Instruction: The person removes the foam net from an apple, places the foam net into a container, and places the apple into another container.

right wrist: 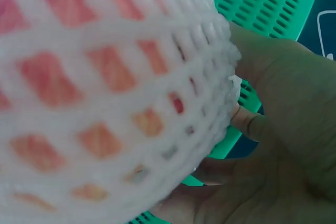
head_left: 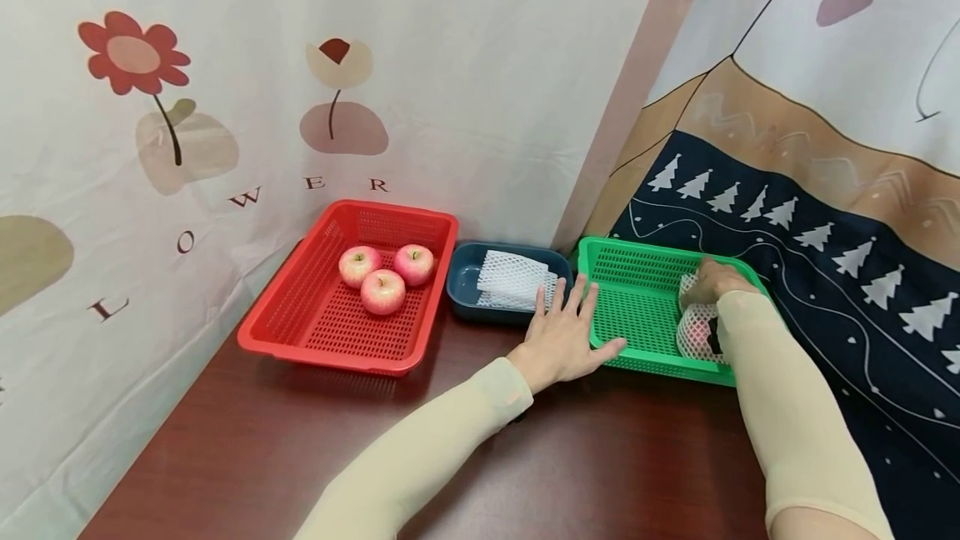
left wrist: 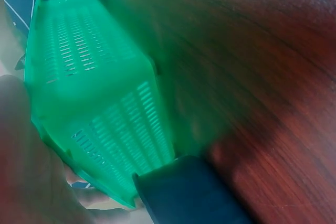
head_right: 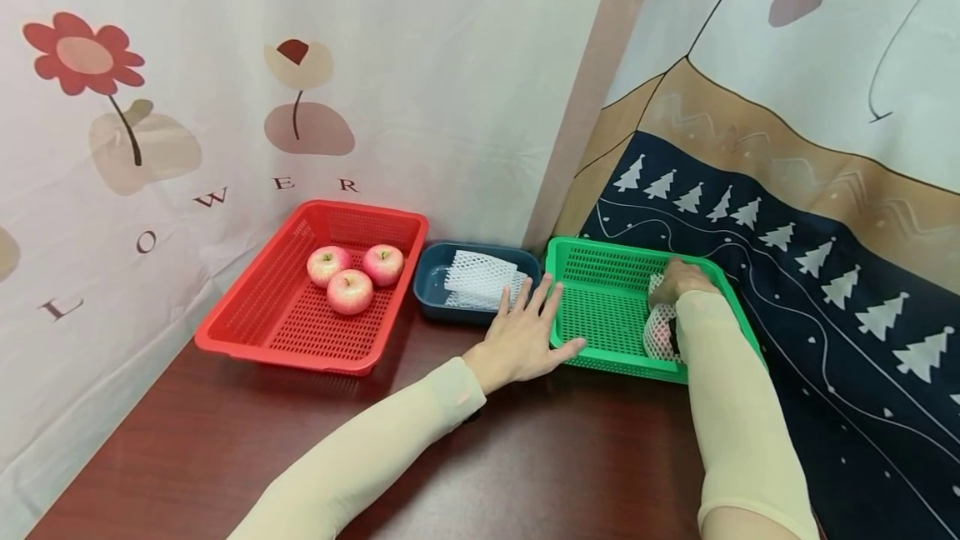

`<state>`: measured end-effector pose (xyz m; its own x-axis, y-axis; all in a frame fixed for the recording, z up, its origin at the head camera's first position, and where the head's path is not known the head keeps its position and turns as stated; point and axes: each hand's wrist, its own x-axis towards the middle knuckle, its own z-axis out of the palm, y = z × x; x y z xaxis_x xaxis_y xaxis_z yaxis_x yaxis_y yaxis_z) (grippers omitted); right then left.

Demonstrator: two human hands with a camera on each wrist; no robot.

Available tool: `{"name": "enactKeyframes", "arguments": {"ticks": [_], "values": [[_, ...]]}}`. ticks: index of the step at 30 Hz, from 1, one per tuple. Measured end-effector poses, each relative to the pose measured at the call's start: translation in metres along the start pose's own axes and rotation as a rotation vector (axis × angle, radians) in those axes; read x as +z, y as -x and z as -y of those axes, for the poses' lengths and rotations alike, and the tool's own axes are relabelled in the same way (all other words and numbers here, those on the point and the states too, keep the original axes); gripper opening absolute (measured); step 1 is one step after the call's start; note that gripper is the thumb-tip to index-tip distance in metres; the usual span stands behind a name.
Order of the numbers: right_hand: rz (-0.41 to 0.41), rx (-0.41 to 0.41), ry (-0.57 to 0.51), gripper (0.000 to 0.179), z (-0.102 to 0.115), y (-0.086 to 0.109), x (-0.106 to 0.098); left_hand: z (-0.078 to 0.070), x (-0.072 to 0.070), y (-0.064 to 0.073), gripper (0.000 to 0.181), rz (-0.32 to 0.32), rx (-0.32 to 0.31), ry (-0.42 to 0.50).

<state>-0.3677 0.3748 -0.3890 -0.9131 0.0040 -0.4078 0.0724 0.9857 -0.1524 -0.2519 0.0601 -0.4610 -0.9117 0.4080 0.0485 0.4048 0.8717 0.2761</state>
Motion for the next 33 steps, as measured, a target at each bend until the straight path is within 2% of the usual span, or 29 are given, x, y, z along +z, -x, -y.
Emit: {"name": "enactKeyframes", "arguments": {"ticks": [6,11,15,22,26,33], "values": [[-0.004,-0.002,-0.04,0.091,-0.002,0.0,-0.002,0.0,0.0,0.0,0.105,-0.002,0.002,-0.016],[-0.058,-0.03,-0.059,0.073,-0.003,0.0,-0.004,0.0,-0.001,0.0,0.105,-0.003,0.001,-0.029],[-0.098,-0.044,-0.071,0.067,-0.002,0.005,-0.005,0.0,0.0,0.001,0.105,-0.002,0.004,-0.028],[-0.203,-0.12,-0.072,0.068,0.003,0.01,-0.008,0.001,0.0,0.0,0.106,-0.009,0.008,-0.027],[-0.234,-0.146,-0.063,0.069,0.01,0.011,-0.01,0.0,0.0,-0.001,0.106,-0.005,0.007,-0.026],[-0.27,-0.195,-0.058,0.095,0.025,0.014,-0.009,0.0,-0.003,-0.001,0.105,-0.005,0.007,-0.024]]}}
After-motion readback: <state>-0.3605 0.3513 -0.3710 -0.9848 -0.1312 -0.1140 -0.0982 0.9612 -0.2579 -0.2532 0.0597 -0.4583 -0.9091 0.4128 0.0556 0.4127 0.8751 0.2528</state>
